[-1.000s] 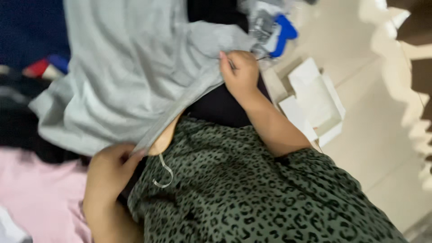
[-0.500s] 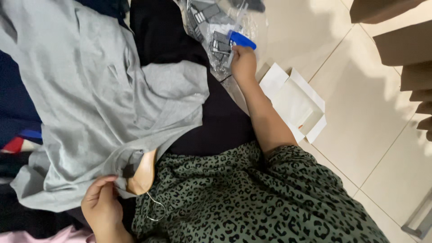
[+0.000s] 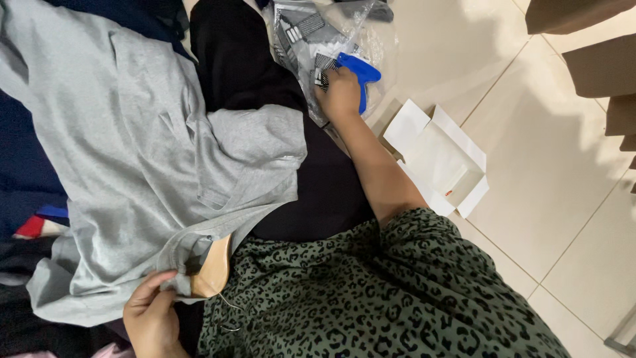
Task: The person uses a tagging gun to attach labels to several t-shirts, handling pink, grey, and navy shirts one by one.
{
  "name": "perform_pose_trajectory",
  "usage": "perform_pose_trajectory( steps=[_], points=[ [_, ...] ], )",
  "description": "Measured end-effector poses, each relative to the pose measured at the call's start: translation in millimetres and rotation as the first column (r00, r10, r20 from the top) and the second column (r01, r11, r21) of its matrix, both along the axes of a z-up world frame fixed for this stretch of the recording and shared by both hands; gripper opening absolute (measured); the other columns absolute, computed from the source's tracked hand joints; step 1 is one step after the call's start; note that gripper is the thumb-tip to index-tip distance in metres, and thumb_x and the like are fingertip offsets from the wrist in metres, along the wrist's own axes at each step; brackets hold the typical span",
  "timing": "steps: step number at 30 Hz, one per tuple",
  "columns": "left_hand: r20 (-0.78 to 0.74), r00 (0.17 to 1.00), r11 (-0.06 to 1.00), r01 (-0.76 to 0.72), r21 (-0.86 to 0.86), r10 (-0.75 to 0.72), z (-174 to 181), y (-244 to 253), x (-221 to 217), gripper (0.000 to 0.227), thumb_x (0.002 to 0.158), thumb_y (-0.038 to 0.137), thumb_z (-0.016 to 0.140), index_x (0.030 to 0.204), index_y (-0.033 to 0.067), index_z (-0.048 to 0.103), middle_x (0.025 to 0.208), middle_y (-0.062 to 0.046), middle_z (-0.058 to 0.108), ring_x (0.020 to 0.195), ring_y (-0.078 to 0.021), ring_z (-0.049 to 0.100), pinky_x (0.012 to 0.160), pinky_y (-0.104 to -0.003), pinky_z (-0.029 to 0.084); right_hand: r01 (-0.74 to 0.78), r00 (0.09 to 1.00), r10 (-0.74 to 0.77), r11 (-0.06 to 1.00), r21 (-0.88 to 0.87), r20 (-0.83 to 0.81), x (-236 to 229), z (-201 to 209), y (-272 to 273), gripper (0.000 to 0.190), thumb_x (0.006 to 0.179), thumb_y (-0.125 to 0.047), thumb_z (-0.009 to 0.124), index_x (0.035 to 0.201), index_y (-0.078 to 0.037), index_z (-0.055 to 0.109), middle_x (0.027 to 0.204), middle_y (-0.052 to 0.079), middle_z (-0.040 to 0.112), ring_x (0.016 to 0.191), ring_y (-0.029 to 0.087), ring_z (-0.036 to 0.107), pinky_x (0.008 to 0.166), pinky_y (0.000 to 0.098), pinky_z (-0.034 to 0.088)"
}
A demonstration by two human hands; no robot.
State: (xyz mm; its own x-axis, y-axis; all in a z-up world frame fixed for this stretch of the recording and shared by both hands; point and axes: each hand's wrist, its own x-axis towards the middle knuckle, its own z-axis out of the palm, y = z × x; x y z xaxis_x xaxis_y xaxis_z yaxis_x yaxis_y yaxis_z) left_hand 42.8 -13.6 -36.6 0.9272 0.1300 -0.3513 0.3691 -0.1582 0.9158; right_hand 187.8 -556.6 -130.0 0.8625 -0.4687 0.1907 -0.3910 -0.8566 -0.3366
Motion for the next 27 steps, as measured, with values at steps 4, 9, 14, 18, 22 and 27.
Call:
perform_pose_trajectory(
  steps=[4, 9, 14, 18, 22, 27],
  points=[
    [0.035, 0.999, 0.999, 0.022, -0.030, -0.021, -3, 1, -1, 0.044, 0.071, -0.015, 0.051, 0.104, 0.0041, 0.073, 0.110, -0.007, 0.070, 0.107, -0.0126, 0.063, 0.097, -0.017, 0.044, 0.070, 0.994, -0.078, 0.992, 0.103, 0.070, -3, -2, -2, 0.039, 0.078, -0.037, 0.083, 0.105, -0.009, 0.077, 0.094, 0.016, 0.064, 0.089, 0.039, 0.062, 0.083, 0.0467, 0.049],
    [0.028, 0.999, 0.999, 0.018, -0.028, -0.018, 5, -5, 1, 0.043, 0.071, -0.015, 0.051, 0.103, 0.0027, 0.072, 0.109, -0.007, 0.069, 0.107, -0.0139, 0.063, 0.098, -0.018, 0.043, 0.053, 0.984, -0.063, 0.996, 0.068, 0.165, -1, -1, -3, 0.039, 0.076, -0.035, 0.084, 0.099, -0.004, 0.079, 0.087, 0.016, 0.066, 0.085, 0.036, 0.063, 0.081, 0.0451, 0.050],
    [-0.001, 1.000, 0.997, -0.016, -0.071, 0.016, 4, -6, 2, 0.043, 0.071, -0.015, 0.051, 0.103, 0.0036, 0.073, 0.117, -0.009, 0.068, 0.118, -0.0138, 0.062, 0.102, -0.018, 0.044, 0.064, 0.994, -0.069, 0.997, 0.052, 0.083, -2, -1, -7, 0.030, 0.081, -0.028, 0.082, 0.072, -0.004, 0.065, 0.076, 0.020, 0.063, 0.070, 0.041, 0.061, 0.063, 0.0533, 0.047],
    [0.004, 1.000, 0.999, 0.005, -0.054, -0.005, 5, -8, 6, 0.047, 0.066, -0.015, 0.049, 0.101, 0.0040, 0.074, 0.113, -0.008, 0.068, 0.112, -0.0148, 0.063, 0.101, -0.018, 0.043, 0.036, 0.998, -0.037, 0.999, 0.030, 0.043, 1, -1, -10, 0.031, 0.084, -0.033, 0.079, 0.078, -0.004, 0.070, 0.078, 0.021, 0.068, 0.074, 0.042, 0.065, 0.066, 0.0533, 0.050],
    [0.020, 0.999, 0.998, 0.026, -0.064, -0.025, -1, -7, 6, 0.042, 0.071, -0.015, 0.051, 0.101, 0.0034, 0.074, 0.113, -0.007, 0.070, 0.108, -0.0143, 0.063, 0.093, -0.018, 0.044, -0.015, 0.986, 0.019, 1.000, -0.027, 0.165, -3, 2, -14, 0.019, 0.088, -0.016, 0.062, 0.074, -0.006, 0.068, 0.074, 0.019, 0.066, 0.067, 0.040, 0.063, 0.061, 0.0521, 0.048],
    [-0.058, 0.998, 1.000, -0.011, -0.018, 0.010, 16, -20, 10, 0.041, 0.074, -0.010, 0.052, 0.102, 0.0062, 0.077, 0.102, -0.002, 0.069, 0.077, -0.0098, 0.054, 0.062, -0.017, 0.035, 0.114, 0.805, -0.211, 0.972, 0.205, 0.555, -30, 49, -3, 0.005, 0.083, -0.011, 0.061, 0.081, -0.015, 0.062, 0.075, 0.005, 0.065, 0.071, 0.025, 0.063, 0.069, 0.0413, 0.047]
  ],
)
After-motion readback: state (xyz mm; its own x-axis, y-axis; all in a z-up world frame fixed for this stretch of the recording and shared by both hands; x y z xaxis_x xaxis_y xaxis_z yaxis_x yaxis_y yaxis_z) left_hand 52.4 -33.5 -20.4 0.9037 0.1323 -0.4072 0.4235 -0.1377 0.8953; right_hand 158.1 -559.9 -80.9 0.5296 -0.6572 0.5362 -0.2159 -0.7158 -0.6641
